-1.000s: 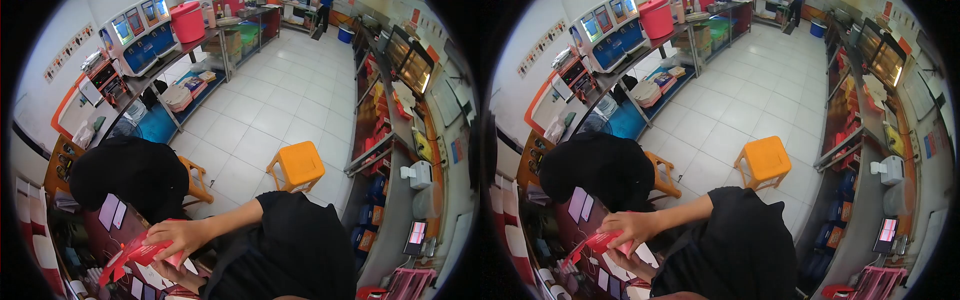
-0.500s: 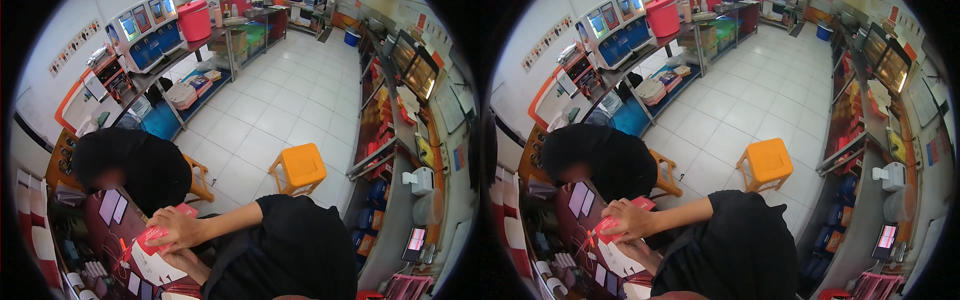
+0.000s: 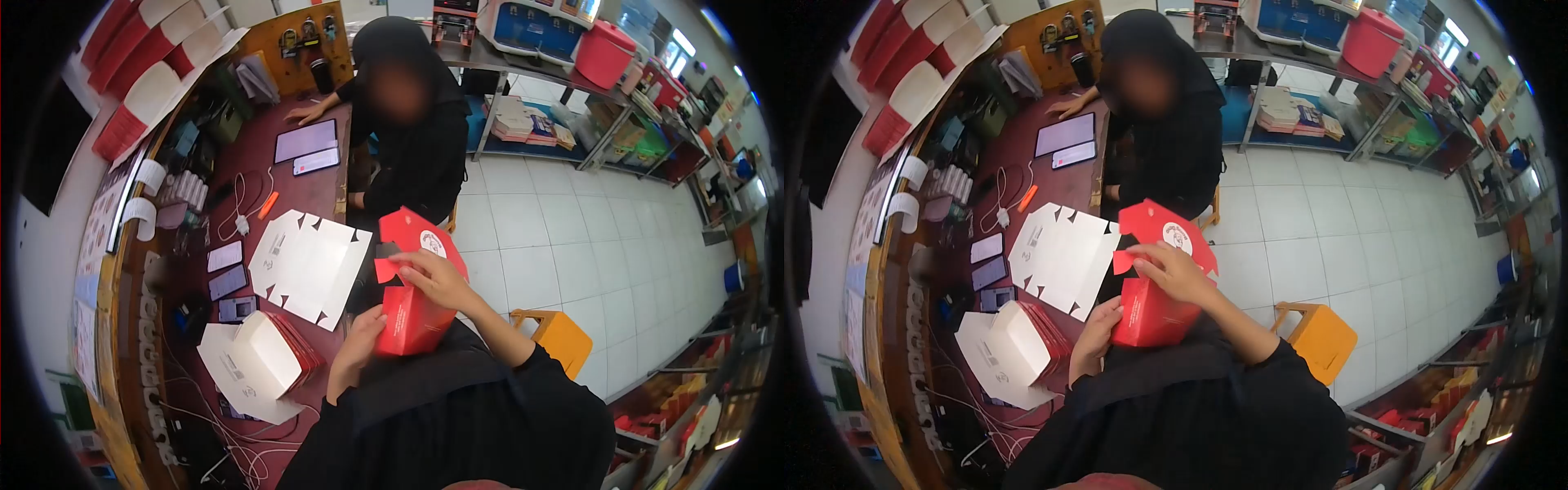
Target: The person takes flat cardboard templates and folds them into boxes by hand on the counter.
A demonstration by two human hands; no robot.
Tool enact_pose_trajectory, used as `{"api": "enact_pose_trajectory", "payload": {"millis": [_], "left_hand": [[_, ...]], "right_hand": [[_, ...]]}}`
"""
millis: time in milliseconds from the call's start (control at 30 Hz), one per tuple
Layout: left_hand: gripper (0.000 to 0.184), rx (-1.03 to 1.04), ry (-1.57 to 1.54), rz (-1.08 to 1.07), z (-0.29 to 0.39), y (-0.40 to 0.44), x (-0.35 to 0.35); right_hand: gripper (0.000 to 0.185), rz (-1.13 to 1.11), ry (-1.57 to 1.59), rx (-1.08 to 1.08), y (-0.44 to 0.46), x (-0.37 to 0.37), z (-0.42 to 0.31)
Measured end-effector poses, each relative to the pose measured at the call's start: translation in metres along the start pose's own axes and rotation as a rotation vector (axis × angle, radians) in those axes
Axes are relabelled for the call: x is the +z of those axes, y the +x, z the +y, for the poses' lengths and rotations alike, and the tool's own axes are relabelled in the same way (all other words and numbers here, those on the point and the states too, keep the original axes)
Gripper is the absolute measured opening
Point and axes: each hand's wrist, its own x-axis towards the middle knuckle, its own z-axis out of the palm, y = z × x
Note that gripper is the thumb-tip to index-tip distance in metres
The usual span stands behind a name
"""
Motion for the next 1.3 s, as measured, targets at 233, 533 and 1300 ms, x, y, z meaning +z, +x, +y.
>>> {"api": "enact_pose_trajectory", "payload": {"millis": [233,533,1300], "left_hand": [[0.028,0.069,0.041,0.09,-0.017,0.003,-0.006],[0.027,0.113,0.067,0.05,-0.024,0.004,-0.004],[0.069,-0.052,0.117,0.417,-0.109,0.03,-0.16]], "right_hand": [[0.025,-0.468,0.189,-0.025,0.023,0.001,0.013],[0.027,-0.36,-0.277,-0.089,0.01,-0.004,-0.011],[0.035,-0.074,-0.49,0.417,-0.073,-0.034,0.099]]}}
